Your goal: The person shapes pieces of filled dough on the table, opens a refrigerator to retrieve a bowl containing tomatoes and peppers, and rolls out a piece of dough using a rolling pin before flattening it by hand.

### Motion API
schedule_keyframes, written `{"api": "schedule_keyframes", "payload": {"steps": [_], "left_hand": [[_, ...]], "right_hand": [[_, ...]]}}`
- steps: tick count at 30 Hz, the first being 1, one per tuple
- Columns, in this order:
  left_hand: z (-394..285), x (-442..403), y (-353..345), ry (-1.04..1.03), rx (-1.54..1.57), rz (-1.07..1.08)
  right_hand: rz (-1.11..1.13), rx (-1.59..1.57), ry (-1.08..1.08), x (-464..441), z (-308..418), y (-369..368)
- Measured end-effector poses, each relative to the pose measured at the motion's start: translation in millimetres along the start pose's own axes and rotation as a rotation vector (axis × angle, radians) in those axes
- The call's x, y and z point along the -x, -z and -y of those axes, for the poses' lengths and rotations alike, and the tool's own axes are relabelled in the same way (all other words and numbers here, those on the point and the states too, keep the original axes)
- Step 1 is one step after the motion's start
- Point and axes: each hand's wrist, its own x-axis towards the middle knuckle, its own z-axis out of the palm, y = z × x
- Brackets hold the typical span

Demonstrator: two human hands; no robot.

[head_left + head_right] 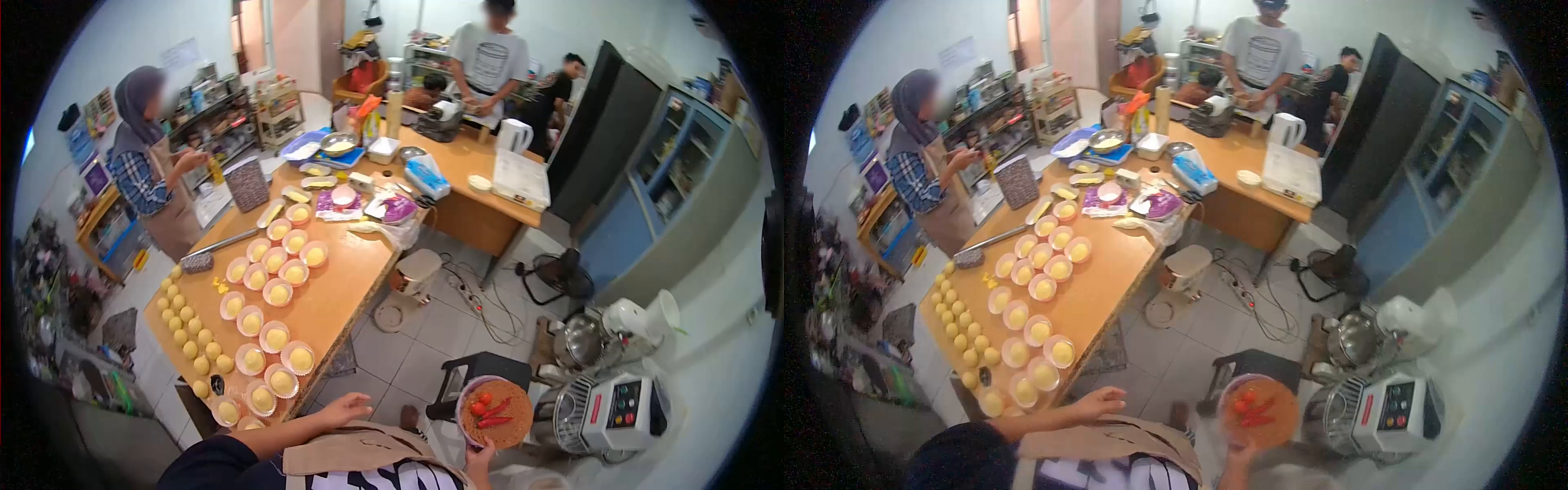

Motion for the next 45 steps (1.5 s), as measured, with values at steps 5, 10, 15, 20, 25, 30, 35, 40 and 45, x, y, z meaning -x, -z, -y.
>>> {"api": "schedule_keyframes", "payload": {"steps": [5,10,15,20,25,30,35,40,45], "left_hand": [[-3,-13,7,0.046,0.049,-0.217],[9,-54,4,-0.049,0.042,-0.336],[1,-77,-12,-0.016,0.028,-0.428],[-8,-79,-21,-0.033,0.128,-0.502],[-15,-81,-11,-0.072,0.083,-0.569],[-37,-77,13,-0.183,-0.069,-0.678],[-27,-95,61,-0.255,-0.013,-0.755],[-67,-86,112,-0.194,-0.04,-0.752],[-74,-86,144,-0.252,-0.043,-0.845]], "right_hand": [[0.109,-0.038,-0.042,-84,13,-16],[-0.106,0.134,-0.097,-123,45,-49],[-0.136,0.497,-0.013,-168,69,-118],[-0.129,0.978,0.264,-204,80,-187],[-0.115,1.499,0.755,-246,65,-227],[0.288,1.821,1.017,-323,31,-273],[0.869,1.765,0.412,-255,-146,-413],[1.551,1.951,0.54,-34,-244,-512],[1.744,1.923,0.833,-9,-280,-558]]}}
